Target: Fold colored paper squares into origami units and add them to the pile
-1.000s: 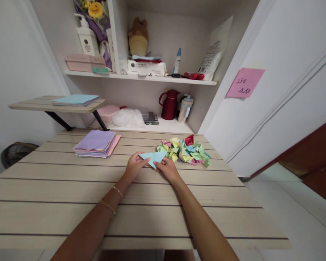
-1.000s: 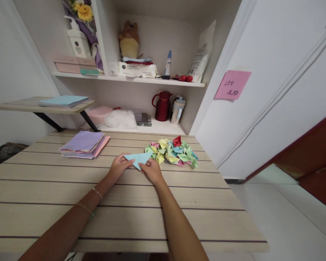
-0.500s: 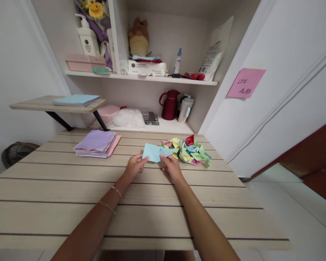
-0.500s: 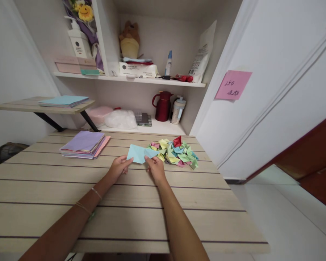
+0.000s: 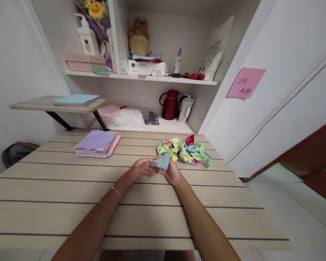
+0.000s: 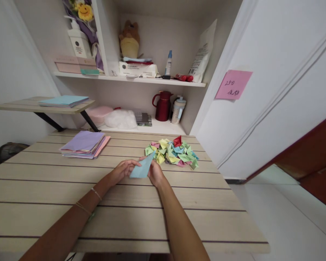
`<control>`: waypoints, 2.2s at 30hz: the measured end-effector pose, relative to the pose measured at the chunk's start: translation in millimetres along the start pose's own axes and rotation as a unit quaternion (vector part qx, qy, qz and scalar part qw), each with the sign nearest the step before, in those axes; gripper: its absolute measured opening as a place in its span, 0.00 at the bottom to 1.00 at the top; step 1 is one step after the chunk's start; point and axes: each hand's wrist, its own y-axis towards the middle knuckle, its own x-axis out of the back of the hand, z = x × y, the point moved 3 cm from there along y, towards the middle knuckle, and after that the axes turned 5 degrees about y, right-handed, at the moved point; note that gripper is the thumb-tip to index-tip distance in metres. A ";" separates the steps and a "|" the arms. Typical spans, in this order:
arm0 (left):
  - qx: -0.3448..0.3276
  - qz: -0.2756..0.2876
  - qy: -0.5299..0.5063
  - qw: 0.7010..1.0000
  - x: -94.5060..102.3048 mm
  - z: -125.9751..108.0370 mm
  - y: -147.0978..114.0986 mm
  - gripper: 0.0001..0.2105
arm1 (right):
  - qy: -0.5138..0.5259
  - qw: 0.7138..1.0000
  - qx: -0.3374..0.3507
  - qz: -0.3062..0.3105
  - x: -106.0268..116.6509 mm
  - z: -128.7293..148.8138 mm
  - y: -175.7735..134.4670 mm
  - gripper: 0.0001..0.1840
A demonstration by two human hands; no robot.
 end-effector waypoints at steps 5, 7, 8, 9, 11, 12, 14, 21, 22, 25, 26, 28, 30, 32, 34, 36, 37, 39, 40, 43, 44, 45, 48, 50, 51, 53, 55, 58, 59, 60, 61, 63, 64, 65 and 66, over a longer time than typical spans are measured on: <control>0.014 -0.074 0.028 0.997 6.5 7.8 7.7 0.19 | -0.047 0.999 0.017 0.004 -1.3 -2.6 1.7 0.11; -0.015 -0.107 0.047 0.993 9.1 10.2 9.5 0.17 | -0.073 0.997 0.023 0.010 -2.1 -4.2 3.0 0.10; -0.027 -0.112 0.054 0.992 9.8 11.1 9.9 0.18 | -0.082 0.996 0.028 0.011 -2.4 -4.6 3.6 0.09; -0.035 -0.111 0.060 0.991 10.2 12.0 10.1 0.19 | -0.088 0.995 0.035 0.009 -2.6 -4.7 4.2 0.09; -0.035 -0.109 0.068 0.991 11.5 13.4 10.4 0.20 | -0.087 0.995 0.046 -0.005 -2.4 -3.8 5.0 0.10; -0.034 -0.117 0.069 0.990 12.9 13.7 10.5 0.20 | -0.080 0.996 0.047 -0.013 -2.1 -3.2 5.2 0.12; -0.037 -0.160 0.063 0.984 18.0 13.6 11.0 0.18 | -0.063 0.997 0.046 -0.026 -1.7 -1.0 4.7 0.19; -0.035 -0.311 -0.060 0.948 36.5 15.3 10.1 0.15 | -0.299 0.937 0.178 0.043 -11.9 14.8 -12.8 0.46; -0.039 -0.317 -0.072 0.945 36.6 14.7 9.4 0.15 | -0.353 0.913 0.191 0.069 -14.9 14.8 -15.5 0.49; -0.047 -0.316 -0.092 0.943 33.0 11.5 7.4 0.15 | -0.464 0.845 0.241 0.107 -19.8 13.2 -18.6 0.39; -0.047 -0.312 -0.096 0.944 31.2 10.2 6.9 0.15 | -0.479 0.832 0.259 0.102 -19.3 12.9 -17.7 0.32; -0.050 -0.298 -0.099 0.948 27.9 7.2 6.5 0.16 | -0.483 0.823 0.288 0.082 -15.8 12.6 -14.0 0.20; -0.054 -0.283 -0.099 0.952 26.1 4.6 6.7 0.15 | -0.458 0.832 0.309 0.049 -10.1 13.8 -9.9 0.14; -0.056 -0.276 -0.098 0.955 26.2 3.0 7.0 0.13 | -0.433 0.844 0.317 0.020 -4.9 15.1 -7.1 0.13; -0.051 -0.271 -0.096 0.956 27.3 2.9 7.1 0.13 | -0.421 0.852 0.310 0.012 -2.3 15.4 -5.6 0.13; -0.045 -0.266 -0.085 0.959 28.5 3.7 7.2 0.17 | -0.420 0.859 0.291 0.021 -2.2 14.3 -4.8 0.15; -0.042 -0.263 -0.072 0.961 29.0 4.3 7.3 0.18 | -0.420 0.863 0.280 0.027 -2.5 13.5 -4.5 0.15; -0.036 -0.264 -0.034 0.963 29.5 5.4 7.5 0.21 | -0.416 0.869 0.265 0.030 -3.0 12.3 -3.9 0.13; -0.034 -0.266 -0.016 0.963 29.3 5.8 7.7 0.21 | -0.411 0.872 0.265 0.023 -2.7 12.2 -3.5 0.12; -0.028 -0.263 0.000 0.964 26.4 6.3 8.5 0.19 | -0.377 0.887 0.264 -0.030 1.7 12.6 -1.6 0.11; -0.030 -0.261 -0.005 0.965 24.9 6.0 8.6 0.18 | -0.360 0.896 0.257 -0.051 3.9 12.4 -0.7 0.12; -0.032 -0.256 -0.009 0.966 23.3 5.5 8.7 0.17 | -0.341 0.904 0.247 -0.069 5.9 12.0 0.3 0.13; -0.038 -0.227 0.005 0.973 18.0 3.4 8.6 0.18 | -0.278 0.929 0.224 -0.098 9.2 10.5 2.8 0.16; -0.044 -0.213 0.020 0.976 16.1 2.4 8.5 0.18 | -0.236 0.941 0.219 -0.101 9.0 10.1 3.7 0.19; -0.048 -0.214 0.024 0.975 16.1 2.2 8.4 0.18 | -0.218 0.946 0.216 -0.099 8.7 10.0 3.9 0.20; -0.056 -0.226 0.029 0.972 17.9 2.0 8.6 0.20 | -0.201 0.953 0.204 -0.098 8.4 9.6 4.2 0.22; -0.067 -0.234 0.035 0.969 20.6 2.0 9.4 0.25 | -0.206 0.955 0.189 -0.098 8.9 9.2 4.3 0.22; -0.084 -0.236 0.037 0.967 24.8 2.4 11.1 0.33 | -0.235 0.950 0.181 -0.096 9.8 9.2 3.6 0.19; -0.089 -0.235 0.032 0.967 25.9 2.8 11.6 0.33 | -0.243 0.948 0.181 -0.097 9.9 9.3 3.2 0.18; -0.094 -0.234 0.024 0.967 26.7 3.4 12.0 0.33 | -0.250 0.946 0.182 -0.097 9.9 9.5 2.8 0.17; -0.096 -0.231 0.015 0.968 27.1 4.2 12.4 0.33 | -0.255 0.945 0.183 -0.097 9.6 9.6 2.4 0.17; -0.096 -0.225 0.000 0.970 27.0 6.4 12.9 0.30 | -0.262 0.942 0.187 -0.090 8.3 10.0 1.7 0.15; -0.094 -0.222 -0.005 0.970 26.7 7.6 13.1 0.28 | -0.264 0.942 0.189 -0.084 7.4 10.2 1.4 0.15; -0.092 -0.219 -0.008 0.971 26.3 8.9 13.4 0.26 | -0.264 0.942 0.192 -0.078 6.5 10.5 1.1 0.15; -0.090 -0.214 -0.008 0.973 26.0 10.1 13.9 0.25 | -0.264 0.942 0.194 -0.071 5.6 10.6 0.9 0.15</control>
